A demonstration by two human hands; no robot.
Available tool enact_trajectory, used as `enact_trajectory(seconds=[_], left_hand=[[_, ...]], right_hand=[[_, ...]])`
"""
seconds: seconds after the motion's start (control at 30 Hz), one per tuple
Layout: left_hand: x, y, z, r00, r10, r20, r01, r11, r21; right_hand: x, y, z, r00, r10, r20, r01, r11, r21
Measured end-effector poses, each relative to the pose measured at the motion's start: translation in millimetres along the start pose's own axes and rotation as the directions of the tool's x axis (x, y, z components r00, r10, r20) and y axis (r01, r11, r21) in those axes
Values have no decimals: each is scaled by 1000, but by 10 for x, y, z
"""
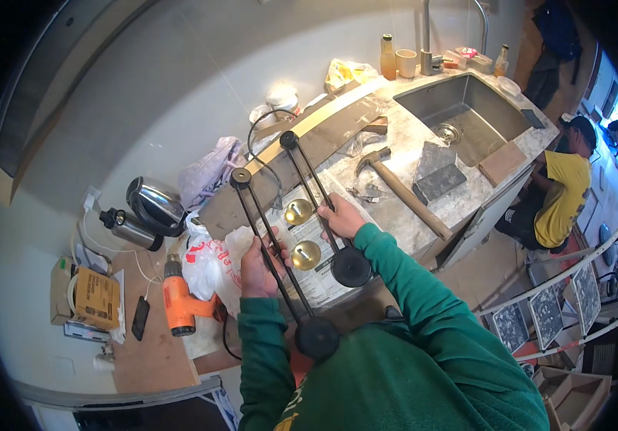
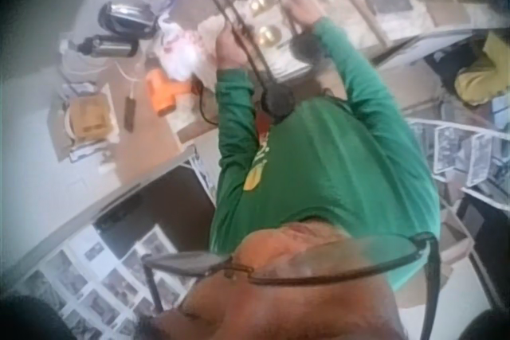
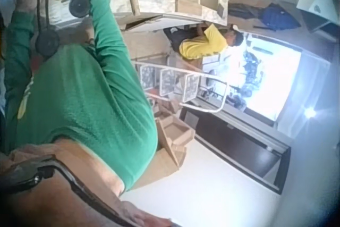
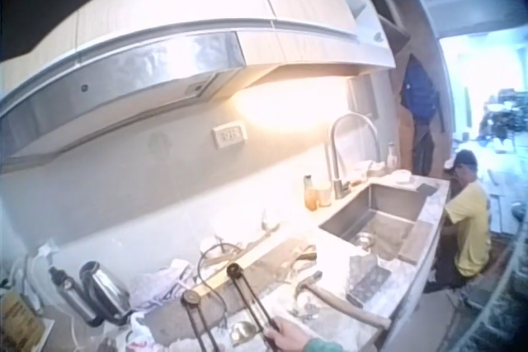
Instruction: The person assembles a desk lamp by joining the lamp base components and the lamp arm, threading wires through the base, and tightening the connection point.
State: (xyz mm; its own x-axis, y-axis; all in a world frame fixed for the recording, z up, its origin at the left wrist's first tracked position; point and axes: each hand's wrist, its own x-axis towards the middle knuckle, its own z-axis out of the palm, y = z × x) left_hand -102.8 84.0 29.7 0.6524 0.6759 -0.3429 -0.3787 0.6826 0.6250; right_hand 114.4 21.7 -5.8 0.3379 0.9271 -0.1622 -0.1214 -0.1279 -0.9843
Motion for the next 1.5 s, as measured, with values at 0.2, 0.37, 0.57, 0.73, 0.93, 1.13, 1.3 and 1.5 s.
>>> enact_trajectory(seconds=[0.2, 0.37, 0.57, 0.73, 0.93, 1.13, 1.3, 1.5], left_hand=[[-10, -40, 138, 988, 51, -147, -40, 996, 81], [-42, -13, 132, 974, 169, -151, -117, 945, 306], [-258, -19, 336, 988, 129, -86, -120, 988, 99], [-401, -45, 193, 970, 228, -81, -221, 972, 82], [-329, 2, 200, 941, 285, -181, -228, 932, 281], [-259, 229, 28, 967, 240, -91, -199, 926, 321], [-171, 350, -72, 981, 180, -74, -149, 940, 308], [-101, 367, -83, 984, 166, -57, -141, 941, 307]], right_hand=[[188, 320, -83, 966, -214, -144, 169, 947, -274], [218, 88, -112, 945, -300, -128, 209, 858, -469], [258, 22, -742, 930, -304, -207, 272, 947, -169], [-129, -135, -1007, 982, -183, 44, 186, 906, -380], [-307, 89, -525, 880, -443, 174, 405, 507, -761], [-273, 172, -456, 859, -495, 133, 423, 537, -730], [-347, 133, -445, 891, -440, 114, 363, 540, -759], [-597, -165, -32, 895, -445, -18, 307, 645, -700]])
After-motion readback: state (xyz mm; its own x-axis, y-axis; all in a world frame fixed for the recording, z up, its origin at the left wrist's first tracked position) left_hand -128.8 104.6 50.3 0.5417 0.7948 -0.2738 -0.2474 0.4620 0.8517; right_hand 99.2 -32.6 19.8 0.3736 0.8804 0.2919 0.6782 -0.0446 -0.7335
